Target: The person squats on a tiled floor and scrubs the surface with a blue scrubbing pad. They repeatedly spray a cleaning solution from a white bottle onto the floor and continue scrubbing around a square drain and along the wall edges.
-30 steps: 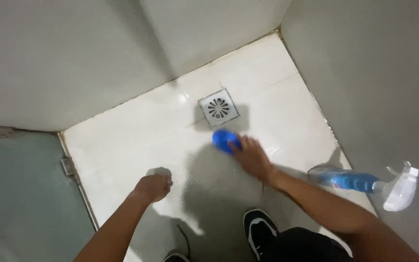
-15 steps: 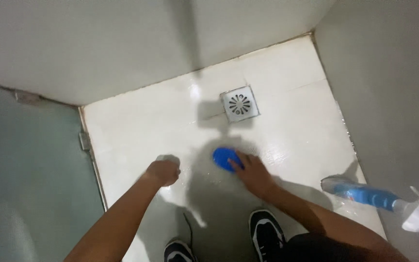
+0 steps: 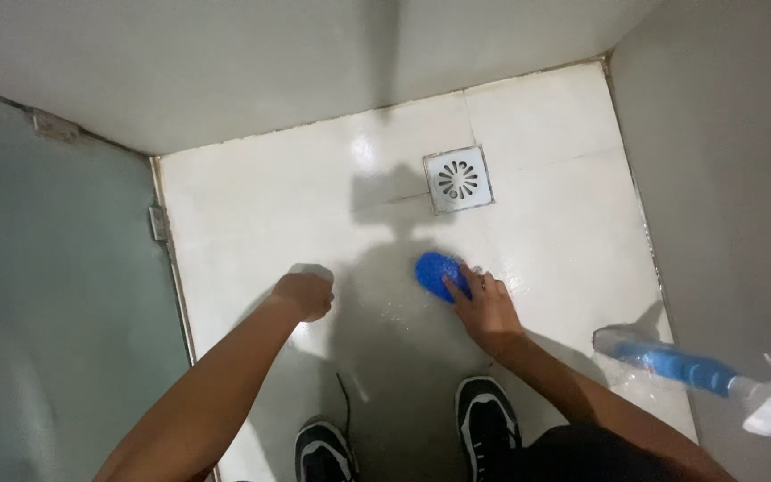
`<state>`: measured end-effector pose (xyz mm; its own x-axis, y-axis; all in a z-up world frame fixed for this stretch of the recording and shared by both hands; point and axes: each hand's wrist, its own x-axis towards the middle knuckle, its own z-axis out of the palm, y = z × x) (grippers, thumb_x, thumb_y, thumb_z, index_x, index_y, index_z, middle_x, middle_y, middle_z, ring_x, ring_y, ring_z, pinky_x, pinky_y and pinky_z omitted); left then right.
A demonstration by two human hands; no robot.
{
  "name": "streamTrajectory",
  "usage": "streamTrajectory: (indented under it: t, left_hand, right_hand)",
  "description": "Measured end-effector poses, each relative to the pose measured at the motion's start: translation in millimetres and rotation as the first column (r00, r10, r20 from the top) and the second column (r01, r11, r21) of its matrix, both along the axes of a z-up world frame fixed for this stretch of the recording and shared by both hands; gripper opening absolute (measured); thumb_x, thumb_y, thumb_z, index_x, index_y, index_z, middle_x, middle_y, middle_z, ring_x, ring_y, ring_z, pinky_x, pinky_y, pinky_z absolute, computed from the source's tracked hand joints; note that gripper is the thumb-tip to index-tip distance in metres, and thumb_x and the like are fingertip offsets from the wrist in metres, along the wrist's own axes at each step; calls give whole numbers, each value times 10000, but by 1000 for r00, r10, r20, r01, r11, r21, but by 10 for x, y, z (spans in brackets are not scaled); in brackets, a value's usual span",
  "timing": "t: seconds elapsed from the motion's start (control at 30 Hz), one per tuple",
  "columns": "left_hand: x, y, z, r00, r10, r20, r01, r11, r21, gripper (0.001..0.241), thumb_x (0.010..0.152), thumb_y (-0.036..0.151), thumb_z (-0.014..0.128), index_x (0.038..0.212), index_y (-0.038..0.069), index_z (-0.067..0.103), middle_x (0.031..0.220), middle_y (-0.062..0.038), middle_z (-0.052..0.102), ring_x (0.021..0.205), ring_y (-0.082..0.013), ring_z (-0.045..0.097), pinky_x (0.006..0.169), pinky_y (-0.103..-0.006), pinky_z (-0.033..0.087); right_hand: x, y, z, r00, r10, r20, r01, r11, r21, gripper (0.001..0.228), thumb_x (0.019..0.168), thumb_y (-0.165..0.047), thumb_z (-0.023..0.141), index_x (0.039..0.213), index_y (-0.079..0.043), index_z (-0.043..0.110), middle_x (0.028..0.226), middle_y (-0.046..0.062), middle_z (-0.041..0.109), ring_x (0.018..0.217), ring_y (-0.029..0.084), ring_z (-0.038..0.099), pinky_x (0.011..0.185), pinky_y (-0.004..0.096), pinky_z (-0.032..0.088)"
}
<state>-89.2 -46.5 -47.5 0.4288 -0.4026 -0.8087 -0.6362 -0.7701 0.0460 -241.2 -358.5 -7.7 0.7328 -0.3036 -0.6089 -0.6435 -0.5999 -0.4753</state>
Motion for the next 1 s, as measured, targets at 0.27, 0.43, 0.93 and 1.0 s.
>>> streamTrajectory:
  t: [0.27, 0.43, 0.93, 1.0]
  left_hand:
    - [-127, 27, -133, 998, 36, -46, -38, 999, -29, 305, 982, 286, 528, 986, 116, 781, 887, -71, 770, 847, -250, 757, 787, -434, 605]
    - [-143, 13, -2, 998, 45, -45, -47, 998, -32, 376, 999, 343, 514, 1173, 115, 755, 1072, -108, 783, 1028, -296, 756, 900, -471, 589]
    - [-116, 6, -179, 999, 20, -49, -19, 1000, 6, 382, 982, 373, 521, 1180, 144, 753, 1129, -83, 774, 1070, -285, 744, 926, -463, 582]
    - [-62, -58, -119, 999, 15, -37, -14, 1000, 20, 373, 978, 377, 527, 1172, 155, 756, 1117, -74, 774, 1052, -280, 746, 917, -461, 584]
  right_hand:
    - [-128, -863, -708, 797, 420, 433, 128, 584, -801, 528, 1035, -447, 573, 1498, -194, 601, 1452, 187, 567, 1000, 362, 582, 770, 452, 453]
    - [-563, -409, -1065, 778, 439, 449, -78, 776, -625, 557, 933, -279, 649, 1477, -220, 545, 1398, 271, 563, 1012, 475, 619, 809, 555, 483]
    - [-276, -1186, -562, 849, 233, 474, 227, 649, -726, 519, 970, -329, 681, 1445, -124, 647, 1426, 246, 564, 989, 446, 593, 779, 551, 481]
    - [-297, -904, -477, 807, 352, 473, 139, 665, -733, 513, 913, -271, 705, 1396, -103, 665, 1410, 248, 580, 927, 425, 623, 768, 538, 486]
